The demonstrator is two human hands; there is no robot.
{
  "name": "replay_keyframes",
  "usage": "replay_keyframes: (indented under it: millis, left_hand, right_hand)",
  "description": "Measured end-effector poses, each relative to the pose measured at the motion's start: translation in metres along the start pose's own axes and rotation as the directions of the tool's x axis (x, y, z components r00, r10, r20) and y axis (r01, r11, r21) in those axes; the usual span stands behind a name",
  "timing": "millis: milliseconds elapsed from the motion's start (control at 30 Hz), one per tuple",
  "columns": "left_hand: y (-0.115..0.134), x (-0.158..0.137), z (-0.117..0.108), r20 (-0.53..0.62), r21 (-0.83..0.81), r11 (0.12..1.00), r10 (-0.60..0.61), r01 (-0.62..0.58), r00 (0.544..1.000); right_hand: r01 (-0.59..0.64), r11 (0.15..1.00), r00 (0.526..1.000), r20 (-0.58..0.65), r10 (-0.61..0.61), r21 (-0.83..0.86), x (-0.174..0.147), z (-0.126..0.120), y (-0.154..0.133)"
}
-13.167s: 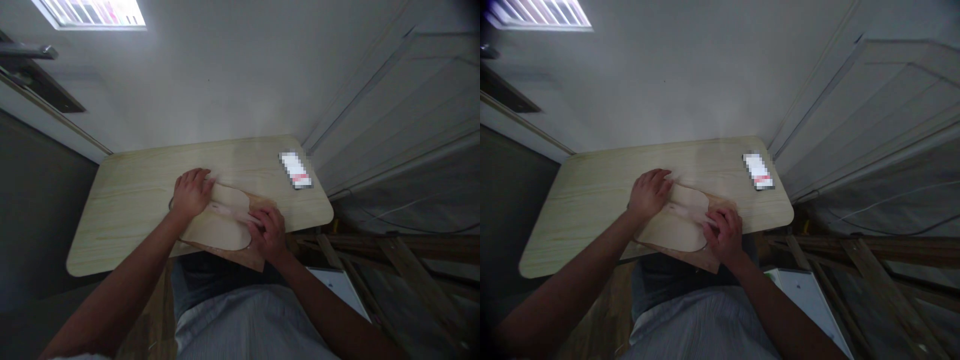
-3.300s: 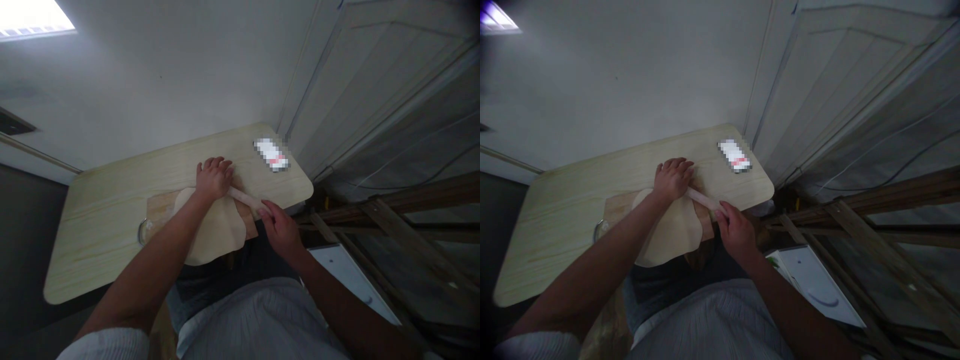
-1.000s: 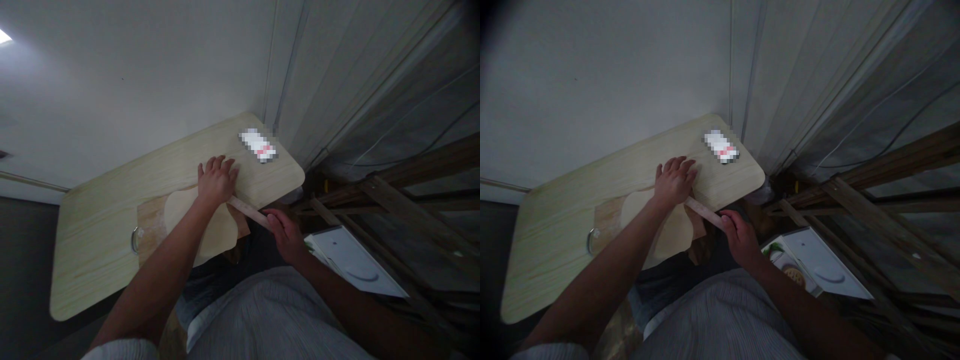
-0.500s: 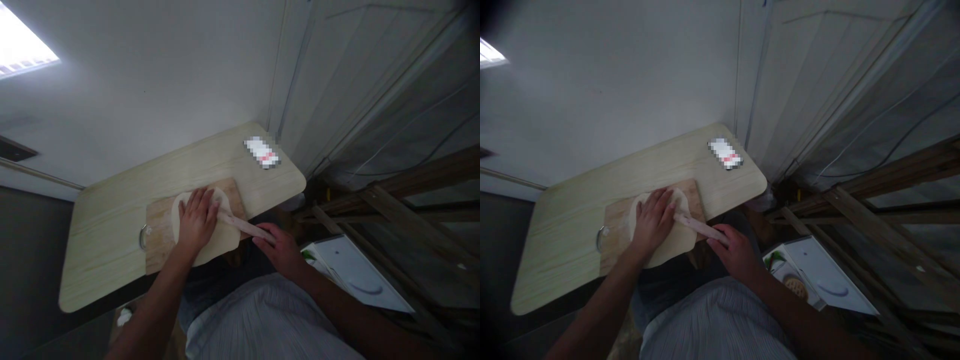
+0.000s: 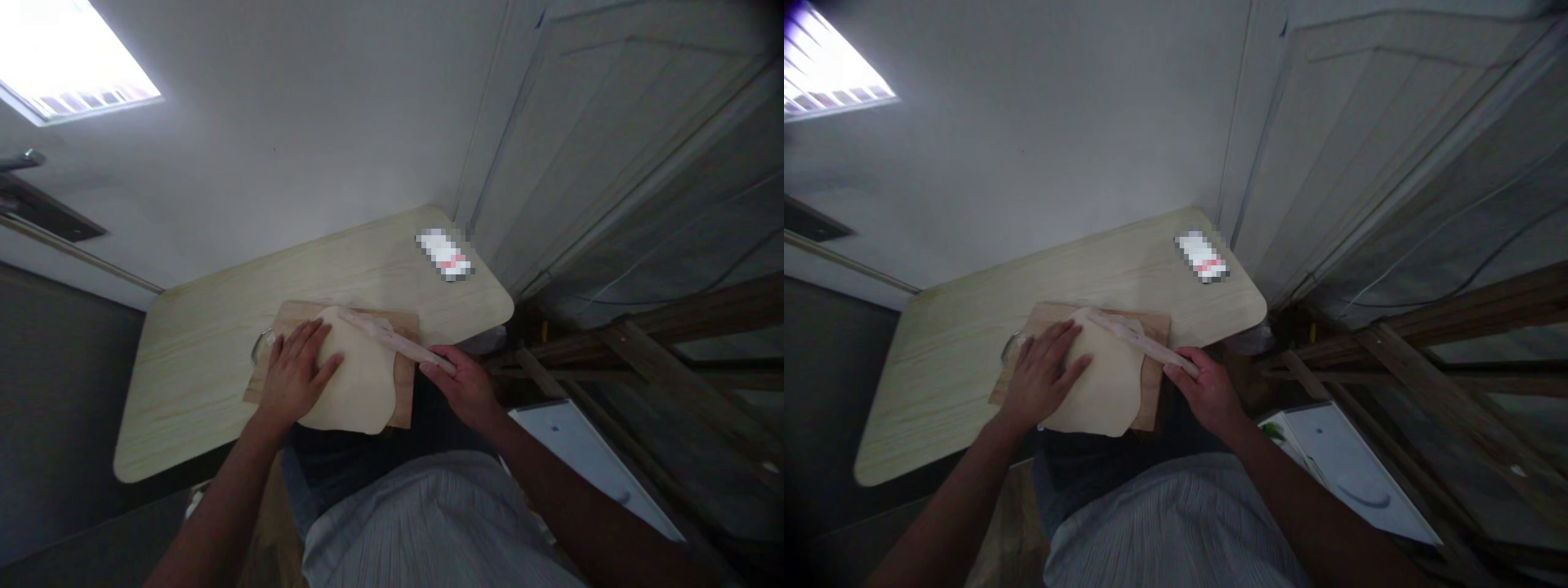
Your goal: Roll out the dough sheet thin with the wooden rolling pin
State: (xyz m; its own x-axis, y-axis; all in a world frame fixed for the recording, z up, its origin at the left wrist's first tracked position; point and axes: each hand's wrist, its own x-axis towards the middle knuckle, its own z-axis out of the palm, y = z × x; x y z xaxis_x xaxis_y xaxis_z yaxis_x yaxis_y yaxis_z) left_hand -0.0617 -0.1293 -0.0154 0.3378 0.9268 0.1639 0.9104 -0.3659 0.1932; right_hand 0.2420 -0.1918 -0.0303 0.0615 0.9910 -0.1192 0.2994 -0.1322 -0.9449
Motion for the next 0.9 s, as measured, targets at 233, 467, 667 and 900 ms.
replay_keyframes:
  millis: [233, 467, 667, 900]
  left_hand:
    - [-0.024, 0.018, -0.010, 0.070, 0.000, 0.984, 0.179, -0.179, 0.981]
    - [0.010, 0.045, -0.015, -0.165, -0.273, 0.958, 0.038, -0.083, 0.985]
    - [0.047, 0.075, 0.015, -0.076, -0.198, 0.978, 0.059, -0.073, 0.995]
    - [0.057, 0.083, 0.014, 0.043, -0.060, 0.998, 0.005, -0.003, 0.999]
  right_hand:
    - [-0.037, 0.999, 0.999, 0.024, 0.036, 0.022, -0.013, 0.009, 0.012]
    - [-0.040, 0.999, 0.999, 0.036, 0.039, 0.015, -0.020, 0.001, 0.017]
    - [-0.078, 0.997, 0.996, 0.041, 0.079, -0.018, -0.029, -0.001, 0.016]
    - [-0.104, 0.994, 0.994, 0.025, 0.104, -0.026, -0.036, -0.002, 0.020]
